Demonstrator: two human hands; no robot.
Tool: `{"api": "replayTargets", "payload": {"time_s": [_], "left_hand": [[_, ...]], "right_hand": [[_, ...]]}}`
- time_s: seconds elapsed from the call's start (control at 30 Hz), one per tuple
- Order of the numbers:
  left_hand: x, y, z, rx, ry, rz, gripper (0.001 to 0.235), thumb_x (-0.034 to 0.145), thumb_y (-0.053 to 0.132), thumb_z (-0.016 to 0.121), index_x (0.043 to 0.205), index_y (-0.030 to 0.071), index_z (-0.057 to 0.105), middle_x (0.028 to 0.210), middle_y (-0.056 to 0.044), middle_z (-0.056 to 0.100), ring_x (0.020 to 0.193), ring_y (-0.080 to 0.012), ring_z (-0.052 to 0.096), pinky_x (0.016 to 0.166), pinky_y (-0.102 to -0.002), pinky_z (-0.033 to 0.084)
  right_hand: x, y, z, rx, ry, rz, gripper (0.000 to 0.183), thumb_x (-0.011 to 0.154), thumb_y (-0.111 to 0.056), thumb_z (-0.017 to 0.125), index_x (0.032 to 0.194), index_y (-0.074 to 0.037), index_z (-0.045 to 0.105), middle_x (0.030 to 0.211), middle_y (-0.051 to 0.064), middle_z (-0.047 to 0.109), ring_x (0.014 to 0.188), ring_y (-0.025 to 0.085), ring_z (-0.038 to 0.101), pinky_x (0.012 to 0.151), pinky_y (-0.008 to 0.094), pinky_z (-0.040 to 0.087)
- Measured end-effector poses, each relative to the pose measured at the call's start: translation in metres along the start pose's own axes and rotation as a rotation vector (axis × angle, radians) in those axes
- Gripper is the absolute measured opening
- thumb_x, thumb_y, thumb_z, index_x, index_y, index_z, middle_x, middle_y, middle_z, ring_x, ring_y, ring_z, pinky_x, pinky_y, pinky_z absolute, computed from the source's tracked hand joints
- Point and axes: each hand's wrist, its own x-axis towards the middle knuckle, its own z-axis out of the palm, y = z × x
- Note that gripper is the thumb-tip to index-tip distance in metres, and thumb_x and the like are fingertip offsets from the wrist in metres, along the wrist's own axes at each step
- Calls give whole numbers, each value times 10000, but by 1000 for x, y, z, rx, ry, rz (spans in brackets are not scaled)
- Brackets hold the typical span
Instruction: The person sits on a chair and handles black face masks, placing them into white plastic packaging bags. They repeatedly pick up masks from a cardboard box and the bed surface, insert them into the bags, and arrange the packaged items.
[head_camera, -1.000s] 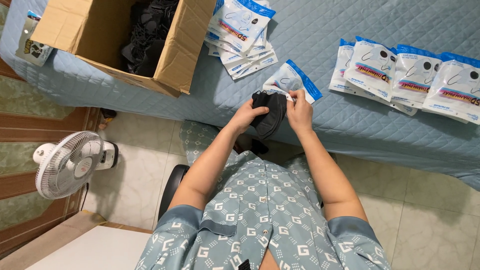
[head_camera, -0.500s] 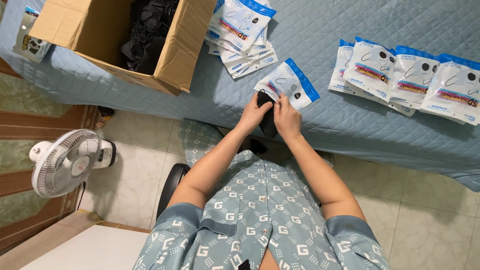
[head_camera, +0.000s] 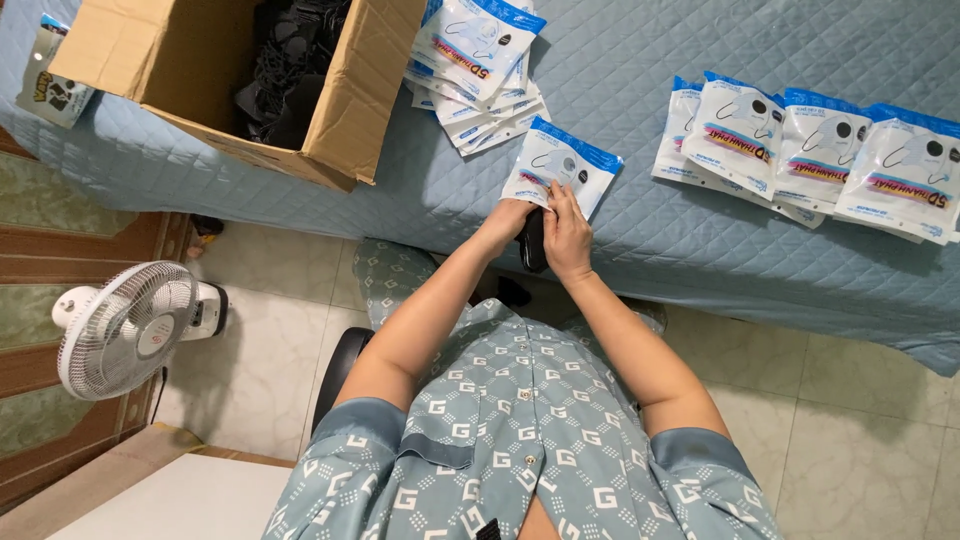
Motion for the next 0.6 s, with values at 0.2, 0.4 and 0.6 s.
{"api": "replayTargets", "payload": {"time_s": [0.2, 0.4, 0.6], "left_hand": [[9, -13, 1, -48, -35, -57, 742, 1002, 387, 633, 1539, -72, 404, 1588, -295, 389, 1446, -444, 412, 1134, -620, 391], [45, -78, -7, -750, -370, 38, 116, 952, 128, 656, 873, 130, 572, 853, 36, 385, 881, -124, 485, 964, -326, 378], [21, -73, 9, -645, -359, 326, 287, 1083, 127, 594, 1362, 79, 553, 1287, -85, 643, 1288, -208, 575, 1134, -396, 389]], "right_hand": [[3, 2, -8, 20, -31, 84, 39, 1041, -144, 572, 1052, -107, 578, 1323, 143, 698, 1208, 375, 640, 949, 474, 554], [8, 26, -13, 103, -52, 264, 56, 1060, -176, 544, 1099, -136, 551, 1300, 114, 709, 1197, 353, 644, 938, 483, 556], [21, 7, -26, 74, -61, 156, 429, 1026, -61, 550, 1424, -206, 620, 1358, 106, 679, 1294, 367, 562, 1025, 476, 512]]}}
